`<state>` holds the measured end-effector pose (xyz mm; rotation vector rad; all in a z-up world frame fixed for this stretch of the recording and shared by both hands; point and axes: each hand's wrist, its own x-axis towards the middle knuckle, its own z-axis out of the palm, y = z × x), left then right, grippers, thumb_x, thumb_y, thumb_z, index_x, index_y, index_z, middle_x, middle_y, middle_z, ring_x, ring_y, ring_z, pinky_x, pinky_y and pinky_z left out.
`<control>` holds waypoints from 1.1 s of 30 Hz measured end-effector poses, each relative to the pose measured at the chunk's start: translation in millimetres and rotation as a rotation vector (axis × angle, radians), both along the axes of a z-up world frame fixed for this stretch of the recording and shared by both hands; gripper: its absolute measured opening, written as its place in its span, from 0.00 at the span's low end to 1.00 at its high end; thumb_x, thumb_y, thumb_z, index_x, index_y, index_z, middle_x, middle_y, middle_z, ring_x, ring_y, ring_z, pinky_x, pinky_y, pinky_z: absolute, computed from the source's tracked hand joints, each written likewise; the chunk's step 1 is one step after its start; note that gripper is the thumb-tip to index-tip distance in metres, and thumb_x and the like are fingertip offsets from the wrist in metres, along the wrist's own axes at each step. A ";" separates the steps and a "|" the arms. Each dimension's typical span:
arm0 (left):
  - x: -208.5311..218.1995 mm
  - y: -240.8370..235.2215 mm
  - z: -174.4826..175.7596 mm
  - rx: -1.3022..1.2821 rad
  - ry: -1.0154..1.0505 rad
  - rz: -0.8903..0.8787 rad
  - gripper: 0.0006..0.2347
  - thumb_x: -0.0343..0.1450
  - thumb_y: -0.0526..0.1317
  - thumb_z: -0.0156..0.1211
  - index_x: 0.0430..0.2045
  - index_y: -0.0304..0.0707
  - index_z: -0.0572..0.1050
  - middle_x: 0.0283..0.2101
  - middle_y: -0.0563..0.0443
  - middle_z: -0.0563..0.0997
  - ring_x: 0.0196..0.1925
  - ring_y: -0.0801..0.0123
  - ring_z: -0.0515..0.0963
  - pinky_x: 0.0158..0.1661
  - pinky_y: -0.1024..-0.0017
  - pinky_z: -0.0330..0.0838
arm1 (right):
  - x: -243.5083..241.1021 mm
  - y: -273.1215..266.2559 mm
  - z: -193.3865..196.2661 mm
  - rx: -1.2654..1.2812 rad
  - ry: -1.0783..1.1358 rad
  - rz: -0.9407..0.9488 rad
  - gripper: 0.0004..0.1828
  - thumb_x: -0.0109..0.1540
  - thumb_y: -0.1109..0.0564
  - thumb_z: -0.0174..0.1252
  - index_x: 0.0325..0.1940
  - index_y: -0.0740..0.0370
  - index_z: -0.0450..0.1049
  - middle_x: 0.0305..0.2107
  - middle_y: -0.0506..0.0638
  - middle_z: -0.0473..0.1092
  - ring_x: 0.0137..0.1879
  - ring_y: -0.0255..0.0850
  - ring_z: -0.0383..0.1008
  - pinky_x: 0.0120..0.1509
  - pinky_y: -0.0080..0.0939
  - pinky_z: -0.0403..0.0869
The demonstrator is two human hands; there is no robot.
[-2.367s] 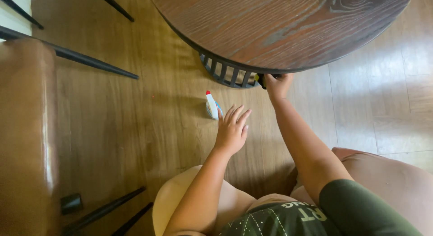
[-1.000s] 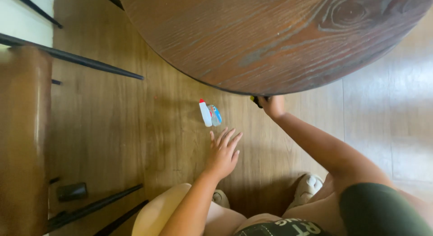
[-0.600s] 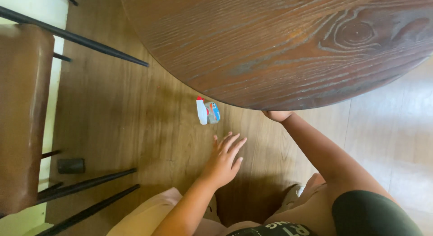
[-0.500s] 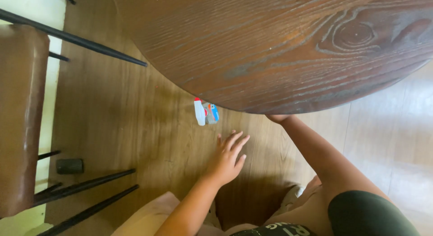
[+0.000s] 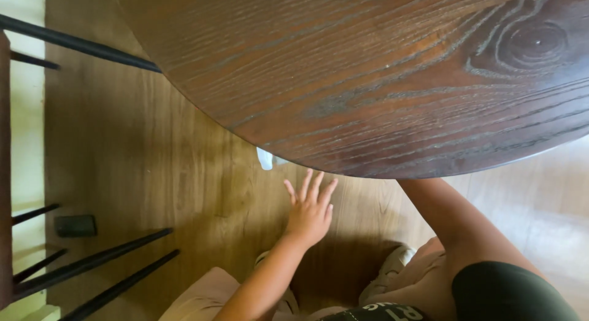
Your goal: The person wipes the circular wooden top and the slatted base of a small table using a cloth.
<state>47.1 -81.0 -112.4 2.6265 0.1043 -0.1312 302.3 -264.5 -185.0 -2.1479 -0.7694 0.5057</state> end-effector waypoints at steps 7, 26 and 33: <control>6.1 -13.2 -4.9 -0.017 0.056 -0.060 0.28 0.71 0.41 0.57 0.69 0.50 0.61 0.71 0.37 0.58 0.75 0.42 0.49 0.63 0.20 0.26 | -18.2 10.2 -2.7 -0.024 -0.036 0.001 0.25 0.70 0.47 0.45 0.69 0.55 0.66 0.67 0.53 0.64 0.68 0.49 0.65 0.69 0.51 0.65; 9.0 -6.2 -21.0 -0.035 0.025 -0.038 0.28 0.70 0.40 0.57 0.69 0.46 0.59 0.73 0.31 0.53 0.75 0.35 0.47 0.61 0.18 0.23 | -26.9 29.3 0.2 -0.036 -0.088 0.028 0.24 0.70 0.49 0.45 0.69 0.56 0.67 0.66 0.54 0.64 0.67 0.50 0.66 0.69 0.51 0.66; 11.0 -3.8 -18.0 0.001 0.089 -0.035 0.27 0.71 0.41 0.57 0.68 0.48 0.59 0.73 0.34 0.51 0.76 0.37 0.44 0.61 0.18 0.23 | -23.6 27.0 -4.0 -0.059 -0.096 0.049 0.23 0.70 0.50 0.45 0.69 0.56 0.67 0.66 0.54 0.65 0.67 0.51 0.66 0.69 0.51 0.66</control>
